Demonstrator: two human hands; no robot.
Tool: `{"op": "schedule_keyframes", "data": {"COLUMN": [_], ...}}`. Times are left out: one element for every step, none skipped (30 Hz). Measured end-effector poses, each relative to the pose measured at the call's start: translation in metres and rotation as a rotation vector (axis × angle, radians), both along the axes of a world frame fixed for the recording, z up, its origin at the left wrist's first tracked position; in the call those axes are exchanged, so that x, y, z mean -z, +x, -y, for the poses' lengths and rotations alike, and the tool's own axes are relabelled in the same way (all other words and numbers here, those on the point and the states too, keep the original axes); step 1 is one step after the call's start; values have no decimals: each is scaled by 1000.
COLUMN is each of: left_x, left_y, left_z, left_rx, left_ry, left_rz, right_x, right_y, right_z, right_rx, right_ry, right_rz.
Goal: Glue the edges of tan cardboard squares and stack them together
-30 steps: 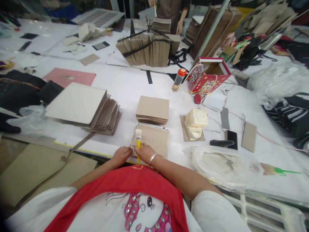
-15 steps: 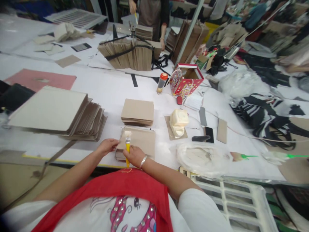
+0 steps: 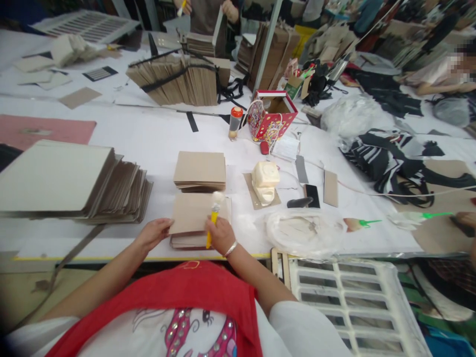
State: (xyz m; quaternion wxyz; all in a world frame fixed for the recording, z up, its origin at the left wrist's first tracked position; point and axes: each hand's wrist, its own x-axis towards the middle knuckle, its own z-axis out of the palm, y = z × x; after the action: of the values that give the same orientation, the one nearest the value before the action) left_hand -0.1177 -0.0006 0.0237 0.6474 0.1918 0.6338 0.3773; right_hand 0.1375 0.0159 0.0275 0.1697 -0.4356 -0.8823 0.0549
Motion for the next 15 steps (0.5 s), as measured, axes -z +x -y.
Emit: {"op": "schedule_keyframes", "data": {"left_x": [1,1,2,2,2,2,1,0,-1,-2,-3,-4,-5,-5,-4], "left_y": [-5,-9,-13,-16,-18,-18,-18,-18,-17,-15,-14,-12,-11,-9,-8], "left_z": [4,9,14,19,23,27,29,31,32,32,31,30,28,26,24], "left_rx": [-5,-8,-9,-9,-9,-8,-4,3,12,26,42,60,78,96,113], "left_ry": [19,39,59,79,100,121,141,159,175,189,198,202,203,199,193], "left_rz": [10,15,18,18,20,26,36,47,57,67,72,72,67,58,43], "right_x": [1,2,3,4,5,6,6,6,6,5,4,4,4,5,6], "right_y": [9,17,24,29,32,33,33,31,29,26,25,24,25,26,28], "right_z": [-2,-4,-5,-5,-6,-6,-6,-6,-6,-6,-7,-6,-6,-6,-5], "right_rx": [146,276,377,443,479,494,503,512,525,543,562,581,596,606,614], "right_ry": [-12,-33,-63,-101,-142,-188,-232,-272,-306,-332,-349,-360,-370,-378,-386], "right_rz": [-31,-58,-83,-106,-127,-147,-166,-182,-195,-207,-218,-229,-241,-256,-272]}}
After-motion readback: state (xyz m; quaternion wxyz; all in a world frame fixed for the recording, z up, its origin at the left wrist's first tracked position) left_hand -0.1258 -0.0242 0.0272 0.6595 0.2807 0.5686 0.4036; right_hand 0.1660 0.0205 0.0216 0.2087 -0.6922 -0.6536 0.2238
